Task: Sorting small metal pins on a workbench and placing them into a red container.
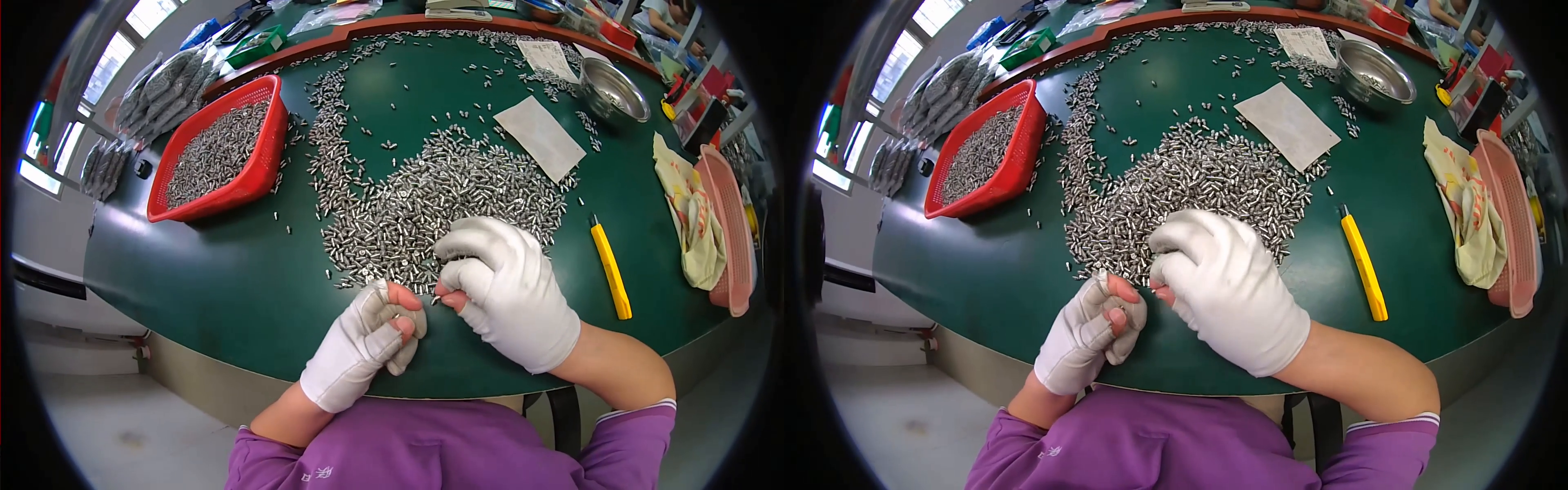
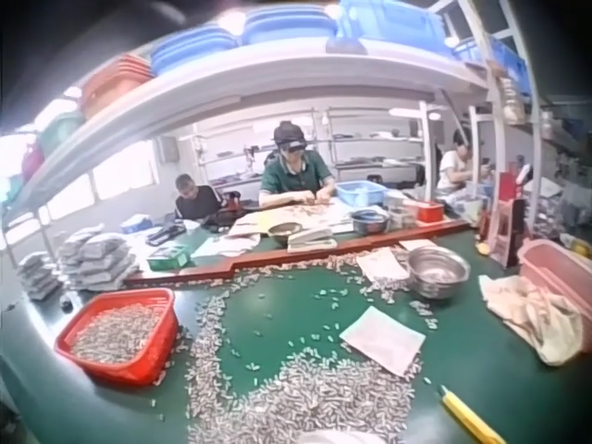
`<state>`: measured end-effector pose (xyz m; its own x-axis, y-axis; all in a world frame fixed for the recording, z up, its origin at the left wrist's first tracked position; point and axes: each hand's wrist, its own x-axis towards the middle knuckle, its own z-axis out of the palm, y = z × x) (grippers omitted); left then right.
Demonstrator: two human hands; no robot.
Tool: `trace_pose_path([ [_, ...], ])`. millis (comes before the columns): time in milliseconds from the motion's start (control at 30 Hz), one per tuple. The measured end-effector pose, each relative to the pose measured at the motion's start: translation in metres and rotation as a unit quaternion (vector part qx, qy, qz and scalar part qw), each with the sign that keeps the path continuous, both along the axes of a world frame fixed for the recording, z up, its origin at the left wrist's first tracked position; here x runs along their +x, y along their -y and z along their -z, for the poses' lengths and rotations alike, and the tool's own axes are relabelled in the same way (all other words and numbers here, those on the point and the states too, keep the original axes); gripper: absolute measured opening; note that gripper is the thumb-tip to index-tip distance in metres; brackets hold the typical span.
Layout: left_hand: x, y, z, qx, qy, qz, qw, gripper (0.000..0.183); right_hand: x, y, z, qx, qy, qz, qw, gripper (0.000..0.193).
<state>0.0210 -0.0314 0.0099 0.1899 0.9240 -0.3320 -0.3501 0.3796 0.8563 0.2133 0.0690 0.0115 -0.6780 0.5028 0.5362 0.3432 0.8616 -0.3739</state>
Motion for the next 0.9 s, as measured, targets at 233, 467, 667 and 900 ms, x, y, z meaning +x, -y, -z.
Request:
trace_pose_path([
  [233,0.0045,-0.0001,-0.0086,-0.053,-0.036,0.028,0.998,0.022,-0.0064,0.006,0.0027,-0.054,-0.089,-0.069,0.992,0.023],
  [467,0.0029,0.0001,-0.0054,-0.008,-0.012,-0.001,1.0,0.023,-0.0024,0.0037,0.0051,-0.004,-0.091,-0.052,0.995,0.022],
  [667,0.0029,0.0017,-0.0041,-0.01,-0.007,-0.016,1.0,0.024,-0.0039,0.0026,0.0032,-0.006,-0.08,-0.072,0.994,0.019],
  [900,0.0009,0.0014,-0.0001,-0.009,-0.003,-0.017,1.0,0.021,-0.0046,0.0028,0.006,-0.02,-0.078,-0.067,0.994,0.02],
])
